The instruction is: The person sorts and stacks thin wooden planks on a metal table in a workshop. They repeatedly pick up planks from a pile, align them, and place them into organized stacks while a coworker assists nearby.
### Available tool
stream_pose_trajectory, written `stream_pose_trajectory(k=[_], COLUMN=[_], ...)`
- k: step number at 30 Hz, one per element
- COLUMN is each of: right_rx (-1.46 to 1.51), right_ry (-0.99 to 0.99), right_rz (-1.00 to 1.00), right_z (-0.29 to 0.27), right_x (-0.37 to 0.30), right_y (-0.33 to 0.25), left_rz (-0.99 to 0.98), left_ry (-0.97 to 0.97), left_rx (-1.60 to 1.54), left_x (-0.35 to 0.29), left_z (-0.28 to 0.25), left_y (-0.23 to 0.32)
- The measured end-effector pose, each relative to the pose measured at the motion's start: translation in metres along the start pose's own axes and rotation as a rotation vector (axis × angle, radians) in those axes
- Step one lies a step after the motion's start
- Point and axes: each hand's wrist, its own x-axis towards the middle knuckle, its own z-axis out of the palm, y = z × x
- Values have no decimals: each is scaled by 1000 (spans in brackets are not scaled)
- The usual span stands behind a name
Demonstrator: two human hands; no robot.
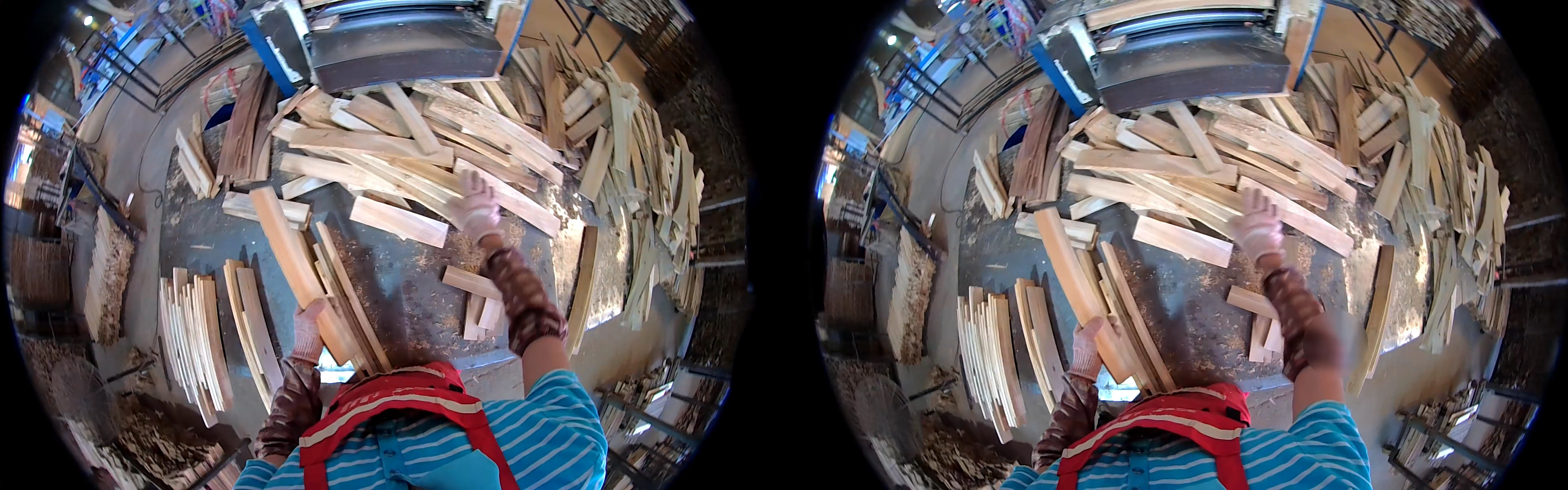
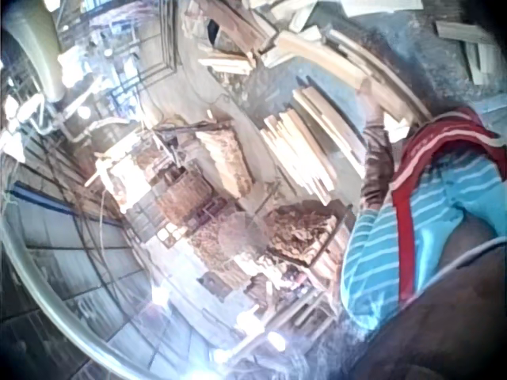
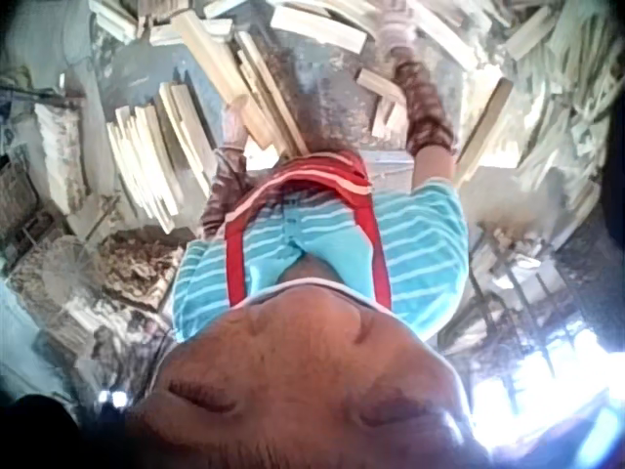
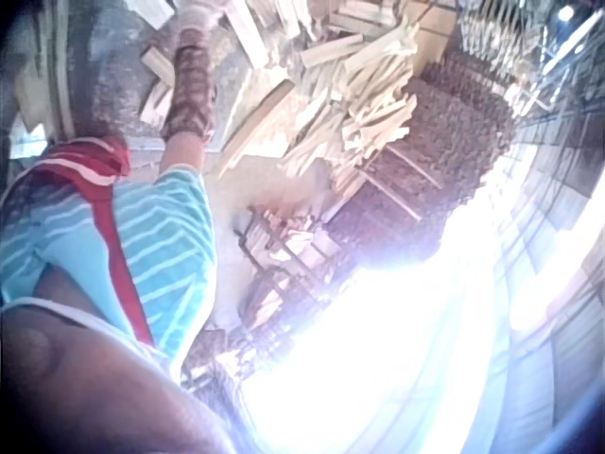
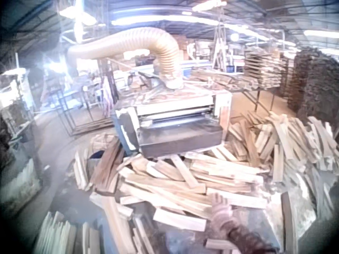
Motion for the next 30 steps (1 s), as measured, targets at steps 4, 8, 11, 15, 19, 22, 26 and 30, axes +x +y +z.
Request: stream_pose_trajectory(k=[4, 8, 11, 15, 19, 22, 26, 30], right_rx=[-72, 275, 336, 370, 120, 85, 78, 219], right_ry=[-285, 258, 152, 151, 233, 96, -136, -346], right_rz=[-106, -432, -206, -124, -198, -168, -121, -117], right_z=[-37, -10, 14, 26, 9, 13, 14, -17], right_x=[10, -58, -117, -131, -82, -26, 2, -14], right_y=[-19, -5, 12, 23, -14, -12, -17, -21], left_rz=[-8, 35, -78, -122, -134, -141, -118, -98], left_ry=[247, 436, 366, 221, 292, 266, 283, 347], left_rx=[112, 718, 966, 992, 886, 847, 851, 688], left_x=[-17, -9, -15, -24, -26, -20, -29, -19], left_z=[-74, -129, -85, -60, -69, -72, -69, -89], left_y=[-48, -163, -155, -101, -107, -108, -102, -112])
